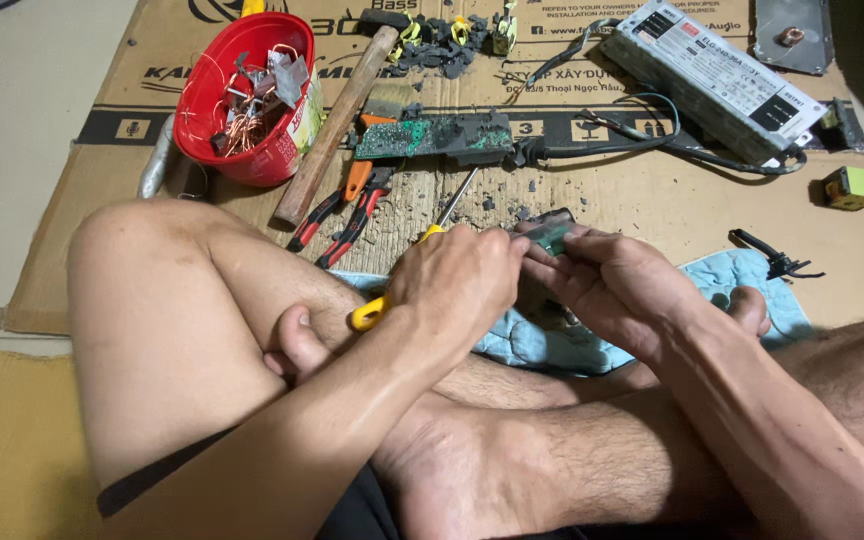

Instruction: The person scrapes a green circuit board with a screwdriver to remove material. The person works on the board while sitting on the floor, surrounded by tools and electronic parts.

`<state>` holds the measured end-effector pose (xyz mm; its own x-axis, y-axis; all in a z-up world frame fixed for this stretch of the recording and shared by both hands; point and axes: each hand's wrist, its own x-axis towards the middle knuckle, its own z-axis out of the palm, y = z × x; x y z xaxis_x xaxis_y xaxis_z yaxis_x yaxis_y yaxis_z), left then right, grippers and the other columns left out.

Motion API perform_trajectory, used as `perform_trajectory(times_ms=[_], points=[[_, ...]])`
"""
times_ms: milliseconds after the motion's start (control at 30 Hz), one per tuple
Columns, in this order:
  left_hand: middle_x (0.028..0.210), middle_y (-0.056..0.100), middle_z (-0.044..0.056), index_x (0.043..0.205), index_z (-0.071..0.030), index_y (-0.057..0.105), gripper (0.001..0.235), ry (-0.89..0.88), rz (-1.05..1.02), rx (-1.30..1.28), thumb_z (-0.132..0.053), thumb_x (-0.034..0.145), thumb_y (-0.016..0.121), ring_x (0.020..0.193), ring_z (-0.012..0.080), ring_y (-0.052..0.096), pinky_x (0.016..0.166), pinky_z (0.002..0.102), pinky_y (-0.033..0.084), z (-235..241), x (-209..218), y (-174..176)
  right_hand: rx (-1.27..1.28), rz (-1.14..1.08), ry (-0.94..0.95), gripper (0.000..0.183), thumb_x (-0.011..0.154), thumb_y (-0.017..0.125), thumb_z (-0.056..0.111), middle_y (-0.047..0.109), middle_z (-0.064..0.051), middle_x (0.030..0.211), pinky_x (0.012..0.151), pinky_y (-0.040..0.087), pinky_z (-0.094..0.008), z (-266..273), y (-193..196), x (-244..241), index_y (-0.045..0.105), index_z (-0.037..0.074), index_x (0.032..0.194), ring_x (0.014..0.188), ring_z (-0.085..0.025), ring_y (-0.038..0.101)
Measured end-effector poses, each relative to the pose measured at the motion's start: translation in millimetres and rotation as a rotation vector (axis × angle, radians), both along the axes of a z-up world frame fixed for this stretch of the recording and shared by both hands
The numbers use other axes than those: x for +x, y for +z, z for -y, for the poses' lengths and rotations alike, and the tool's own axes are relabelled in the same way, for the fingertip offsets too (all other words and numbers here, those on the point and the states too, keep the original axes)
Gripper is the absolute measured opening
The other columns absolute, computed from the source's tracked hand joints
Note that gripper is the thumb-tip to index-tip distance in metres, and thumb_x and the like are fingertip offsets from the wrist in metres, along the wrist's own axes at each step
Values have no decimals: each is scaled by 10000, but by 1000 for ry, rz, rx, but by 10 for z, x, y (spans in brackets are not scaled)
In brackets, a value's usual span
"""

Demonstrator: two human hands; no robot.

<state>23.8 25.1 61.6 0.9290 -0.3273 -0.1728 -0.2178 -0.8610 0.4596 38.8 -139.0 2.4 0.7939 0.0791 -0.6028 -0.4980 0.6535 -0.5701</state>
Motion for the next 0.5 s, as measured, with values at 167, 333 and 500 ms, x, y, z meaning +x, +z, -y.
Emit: perform_trajectory(times_ms=[167,333,500], points=[[713,715,169,1036,-6,713,417,-14,-12,-29,-260,1090,386,771,339,758,748,507,607,-8,-23,-20,-14,-5,2,422,1003,361,0,506,-180,1367,1184,429,-552,-71,175,-42,429,-60,1415,1375,-367,562],[670,697,158,1020,-5,704,408,-8,24,-2,-253,1100,390,729,324,757,712,476,616,-7,10,-41,-38,-15,10,364,1011,349,-17,498,-121,1251,1174,438,-537,-63,169,-48,443,-41,1362,1353,-339,584],[658,690,142,1034,9,696,393,52,-10,-49,-237,1104,398,717,321,755,698,477,612,-16,-27,-3,-64,-9,37,332,994,367,-39,521,-172,1280,1176,403,-583,-76,138,-38,460,-65,1312,1381,-397,562]])
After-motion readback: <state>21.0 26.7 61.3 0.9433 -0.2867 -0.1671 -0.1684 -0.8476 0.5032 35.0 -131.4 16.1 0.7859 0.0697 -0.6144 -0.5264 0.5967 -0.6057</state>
